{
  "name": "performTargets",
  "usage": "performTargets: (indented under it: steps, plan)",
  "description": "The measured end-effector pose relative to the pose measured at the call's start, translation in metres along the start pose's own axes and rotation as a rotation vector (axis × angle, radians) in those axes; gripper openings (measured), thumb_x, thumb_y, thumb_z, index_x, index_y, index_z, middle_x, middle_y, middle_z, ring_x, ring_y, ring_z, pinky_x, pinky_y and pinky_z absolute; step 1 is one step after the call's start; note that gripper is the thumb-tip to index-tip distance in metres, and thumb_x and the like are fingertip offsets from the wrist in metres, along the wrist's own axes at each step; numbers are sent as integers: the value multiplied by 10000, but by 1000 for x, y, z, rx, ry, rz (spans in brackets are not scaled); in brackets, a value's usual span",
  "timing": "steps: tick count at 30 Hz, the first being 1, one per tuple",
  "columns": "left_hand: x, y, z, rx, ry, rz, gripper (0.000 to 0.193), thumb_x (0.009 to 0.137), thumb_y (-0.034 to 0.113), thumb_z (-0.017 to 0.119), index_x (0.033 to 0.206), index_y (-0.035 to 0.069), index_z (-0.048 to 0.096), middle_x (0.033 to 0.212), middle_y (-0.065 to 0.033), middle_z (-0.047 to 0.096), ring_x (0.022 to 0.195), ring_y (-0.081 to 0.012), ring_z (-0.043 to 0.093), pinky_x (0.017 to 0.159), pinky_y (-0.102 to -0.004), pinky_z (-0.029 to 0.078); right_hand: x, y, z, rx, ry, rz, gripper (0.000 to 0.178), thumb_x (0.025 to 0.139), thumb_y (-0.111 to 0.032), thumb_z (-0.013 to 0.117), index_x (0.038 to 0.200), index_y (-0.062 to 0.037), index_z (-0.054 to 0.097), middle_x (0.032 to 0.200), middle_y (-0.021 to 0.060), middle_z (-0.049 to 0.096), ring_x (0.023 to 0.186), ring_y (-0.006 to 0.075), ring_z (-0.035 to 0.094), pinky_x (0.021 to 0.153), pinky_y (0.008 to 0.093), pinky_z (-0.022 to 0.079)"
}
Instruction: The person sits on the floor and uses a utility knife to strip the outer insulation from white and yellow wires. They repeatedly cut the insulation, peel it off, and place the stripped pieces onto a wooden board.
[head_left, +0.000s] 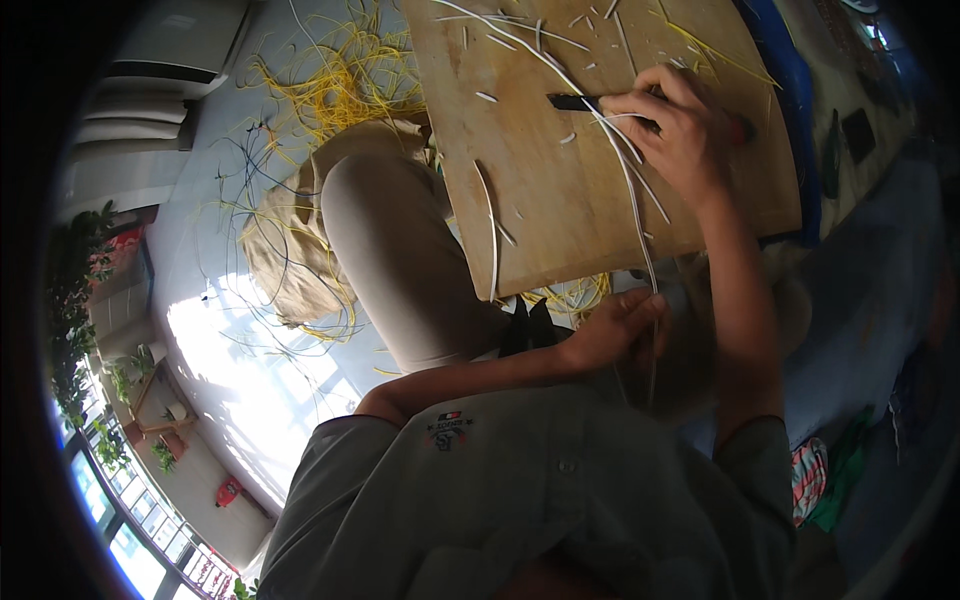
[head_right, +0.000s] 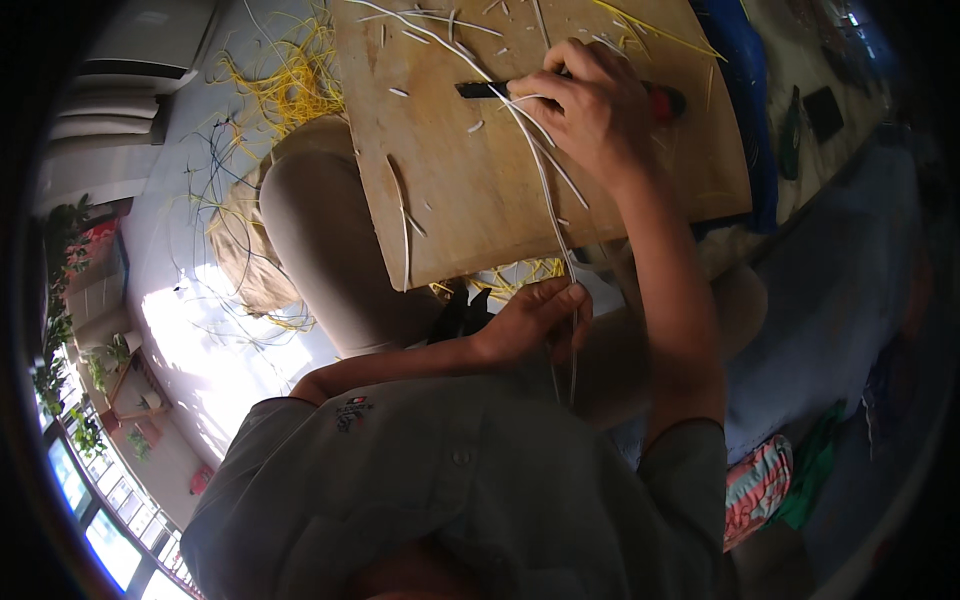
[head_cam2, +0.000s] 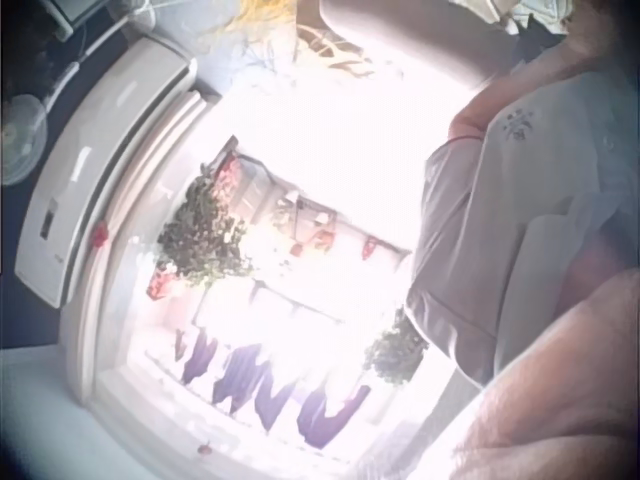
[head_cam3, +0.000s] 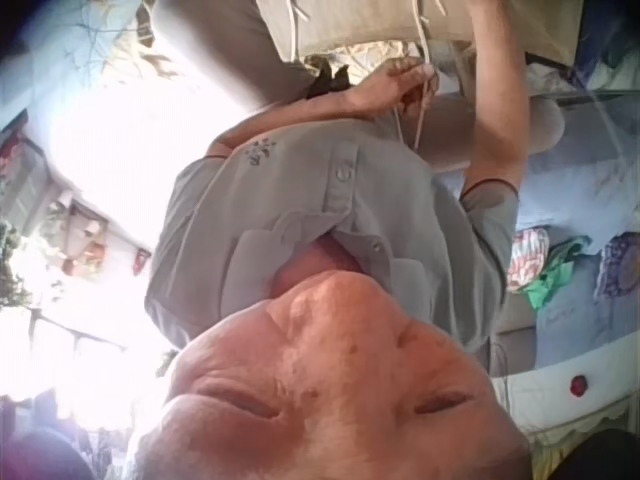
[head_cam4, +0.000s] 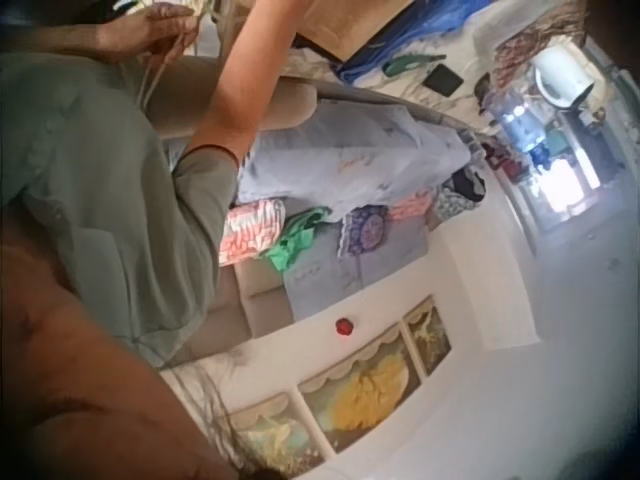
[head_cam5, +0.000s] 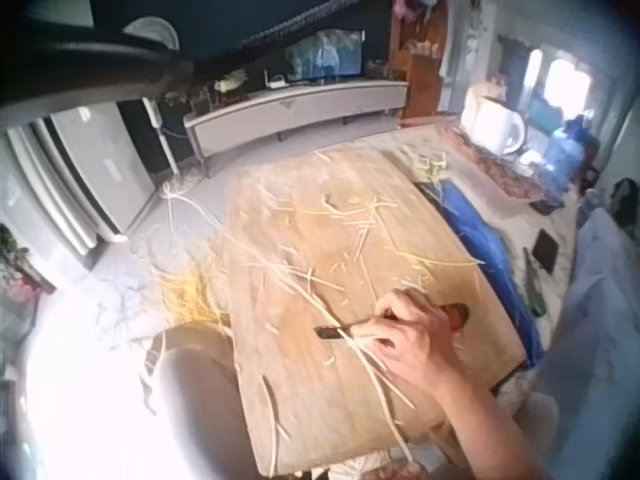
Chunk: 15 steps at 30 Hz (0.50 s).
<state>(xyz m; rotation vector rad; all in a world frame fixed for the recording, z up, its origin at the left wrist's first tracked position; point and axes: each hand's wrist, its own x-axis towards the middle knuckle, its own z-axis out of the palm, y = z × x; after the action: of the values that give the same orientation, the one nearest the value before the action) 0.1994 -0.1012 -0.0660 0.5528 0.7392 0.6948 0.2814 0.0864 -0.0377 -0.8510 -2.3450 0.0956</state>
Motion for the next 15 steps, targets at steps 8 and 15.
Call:
performTargets:
  steps: [8,15]
  plan:
    - [-1,6,-4,-133,7,21,322,951,346,358,835,78,495,649,-49,564,507,-129,533,501,-242,434,-34,-28,-37,64,-118,139,229,628,-88,701,834,-185,675,805,15,507,748,209,510,650,337,424]
    - [-16,-7,10,34,-120,-59,297,944,318,383,870,57,504,688,-47,570,546,-122,547,524,-245,441,-79,-60,-60,-20,-178,101,191,654,-158,702,839,-197,671,822,6,507,767,219,513,664,349,419]
